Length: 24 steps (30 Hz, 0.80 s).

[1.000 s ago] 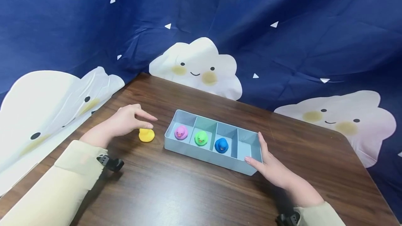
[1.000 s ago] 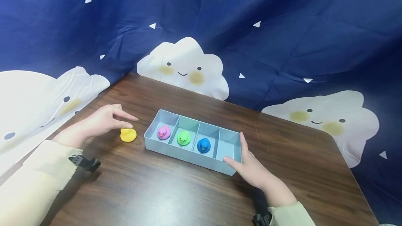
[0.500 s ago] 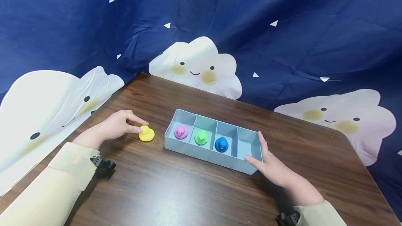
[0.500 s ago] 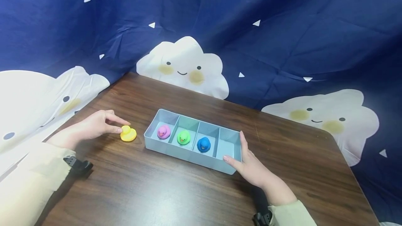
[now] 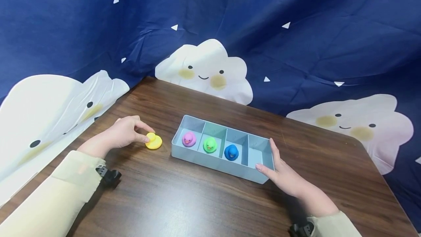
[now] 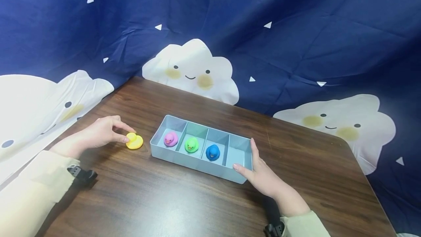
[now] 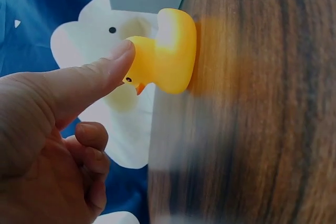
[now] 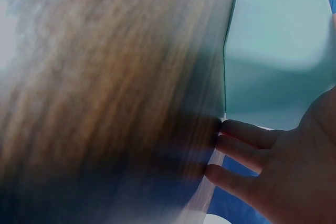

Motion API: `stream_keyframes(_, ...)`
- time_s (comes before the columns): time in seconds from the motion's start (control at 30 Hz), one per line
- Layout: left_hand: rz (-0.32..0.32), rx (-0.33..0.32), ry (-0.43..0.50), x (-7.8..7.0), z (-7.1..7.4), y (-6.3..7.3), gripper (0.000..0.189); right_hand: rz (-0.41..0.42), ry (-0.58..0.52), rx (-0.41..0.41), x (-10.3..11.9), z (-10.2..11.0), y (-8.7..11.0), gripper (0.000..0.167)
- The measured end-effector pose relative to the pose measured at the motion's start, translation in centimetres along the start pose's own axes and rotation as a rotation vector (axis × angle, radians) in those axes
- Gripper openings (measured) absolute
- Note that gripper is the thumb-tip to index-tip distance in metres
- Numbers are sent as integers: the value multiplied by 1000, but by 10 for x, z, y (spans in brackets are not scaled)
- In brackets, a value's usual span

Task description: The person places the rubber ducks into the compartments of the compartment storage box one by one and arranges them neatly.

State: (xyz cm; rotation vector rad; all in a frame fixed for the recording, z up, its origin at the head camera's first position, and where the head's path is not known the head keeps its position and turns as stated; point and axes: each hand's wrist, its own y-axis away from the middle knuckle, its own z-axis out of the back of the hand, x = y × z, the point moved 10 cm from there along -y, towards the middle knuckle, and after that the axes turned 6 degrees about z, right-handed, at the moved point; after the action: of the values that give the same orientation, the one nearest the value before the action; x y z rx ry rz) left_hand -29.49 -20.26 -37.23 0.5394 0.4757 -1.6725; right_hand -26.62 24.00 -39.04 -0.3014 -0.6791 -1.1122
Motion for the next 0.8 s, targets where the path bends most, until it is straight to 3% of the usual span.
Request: stream_keyframes(0.8, 31, 7, 25, 3, -7, -1, 34, 14, -3, -17, 1, 1, 1, 100)
